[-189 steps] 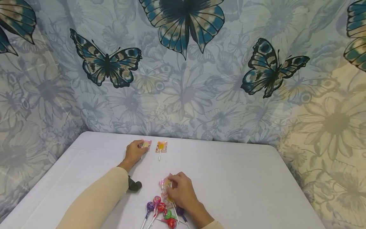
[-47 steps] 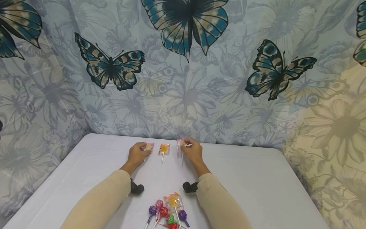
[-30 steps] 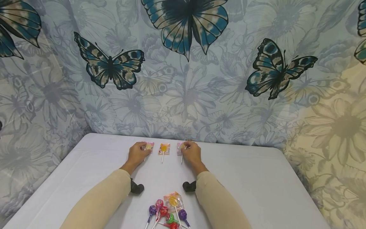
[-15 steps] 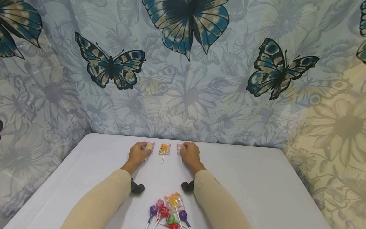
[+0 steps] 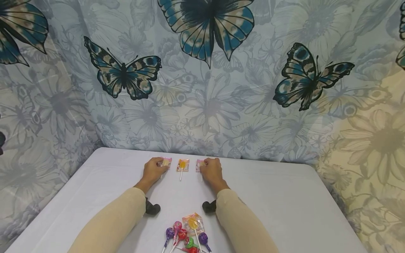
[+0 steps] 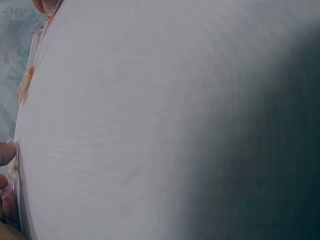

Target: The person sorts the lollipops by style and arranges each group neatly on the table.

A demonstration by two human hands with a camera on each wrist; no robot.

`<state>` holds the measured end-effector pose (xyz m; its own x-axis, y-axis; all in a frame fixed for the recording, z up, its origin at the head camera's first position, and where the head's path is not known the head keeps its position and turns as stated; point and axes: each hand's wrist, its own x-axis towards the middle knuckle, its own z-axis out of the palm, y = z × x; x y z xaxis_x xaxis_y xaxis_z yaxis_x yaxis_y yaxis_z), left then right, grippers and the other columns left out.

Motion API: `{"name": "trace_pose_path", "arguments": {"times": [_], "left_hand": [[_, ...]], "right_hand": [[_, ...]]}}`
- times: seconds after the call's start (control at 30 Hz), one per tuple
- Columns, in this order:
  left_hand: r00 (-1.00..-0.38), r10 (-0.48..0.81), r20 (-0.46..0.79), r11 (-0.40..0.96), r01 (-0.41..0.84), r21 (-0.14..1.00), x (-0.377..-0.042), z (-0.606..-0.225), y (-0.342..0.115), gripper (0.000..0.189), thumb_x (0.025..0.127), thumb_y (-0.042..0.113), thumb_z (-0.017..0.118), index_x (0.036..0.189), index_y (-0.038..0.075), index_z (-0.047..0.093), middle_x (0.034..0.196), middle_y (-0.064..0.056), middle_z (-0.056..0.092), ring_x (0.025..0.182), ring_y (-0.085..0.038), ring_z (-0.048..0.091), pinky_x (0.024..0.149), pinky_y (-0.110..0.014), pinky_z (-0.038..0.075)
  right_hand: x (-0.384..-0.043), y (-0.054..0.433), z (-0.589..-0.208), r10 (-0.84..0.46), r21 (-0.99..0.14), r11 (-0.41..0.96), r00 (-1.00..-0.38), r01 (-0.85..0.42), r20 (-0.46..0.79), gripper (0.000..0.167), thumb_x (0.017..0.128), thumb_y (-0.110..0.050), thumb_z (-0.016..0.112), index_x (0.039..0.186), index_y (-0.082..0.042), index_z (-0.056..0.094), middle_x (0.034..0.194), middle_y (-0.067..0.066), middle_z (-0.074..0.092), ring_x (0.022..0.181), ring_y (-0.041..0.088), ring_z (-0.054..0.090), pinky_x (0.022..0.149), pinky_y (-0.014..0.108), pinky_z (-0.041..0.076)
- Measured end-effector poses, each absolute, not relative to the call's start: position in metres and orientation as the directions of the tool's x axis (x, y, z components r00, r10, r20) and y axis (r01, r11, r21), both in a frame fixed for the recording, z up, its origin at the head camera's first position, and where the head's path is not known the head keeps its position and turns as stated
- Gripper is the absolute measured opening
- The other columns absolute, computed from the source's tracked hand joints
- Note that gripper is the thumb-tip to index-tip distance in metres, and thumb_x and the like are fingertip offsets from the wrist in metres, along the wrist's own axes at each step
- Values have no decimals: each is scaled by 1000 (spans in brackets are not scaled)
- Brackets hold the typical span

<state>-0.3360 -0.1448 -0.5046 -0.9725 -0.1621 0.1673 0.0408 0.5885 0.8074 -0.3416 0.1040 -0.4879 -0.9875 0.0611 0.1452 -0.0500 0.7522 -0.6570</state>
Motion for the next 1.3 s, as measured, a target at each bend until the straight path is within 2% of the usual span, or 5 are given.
{"name": "trace_pose_path", "arguments": {"times": [0.3,0.53,1.07,1.2,1.3], "left_hand": [[-971,-159,176,597,48,800,-337,-504,-144,50,79,15,79,121,-7,62,126,-21,58,123,-36,49,104,-44,36],[-972,-151,178,595,55,802,-336,-504,-142,50,79,14,78,121,-7,62,126,-21,58,123,-37,48,104,-44,36],[-968,-153,197,600,68,797,-334,-505,-145,49,79,14,79,119,-7,63,125,-22,58,121,-37,49,103,-45,37],[-966,-152,210,604,78,793,-333,-505,-145,48,78,14,78,119,-8,63,124,-22,58,121,-38,49,103,-45,37],[-965,-150,214,603,83,794,-333,-504,-144,48,78,14,78,119,-8,63,123,-23,58,120,-38,50,102,-45,37]], "right_hand": [[-339,110,-484,44,-660,748,-987,-72,157,33,83,-18,72,111,-1,70,103,18,56,97,35,54,83,48,46],[-335,113,-468,21,-693,712,-983,-112,181,37,84,-18,73,117,-2,67,111,21,60,105,36,56,85,48,48],[-295,122,-413,-36,-710,651,-945,-268,324,45,82,-21,78,123,-6,65,106,16,59,76,22,61,56,34,50],[-278,125,-400,-46,-711,626,-925,-321,378,45,82,-22,78,124,-9,65,105,11,60,76,20,59,55,34,48],[-265,126,-390,-58,-707,599,-901,-376,430,45,82,-20,79,123,-10,66,104,9,61,78,21,58,61,37,49]]}}
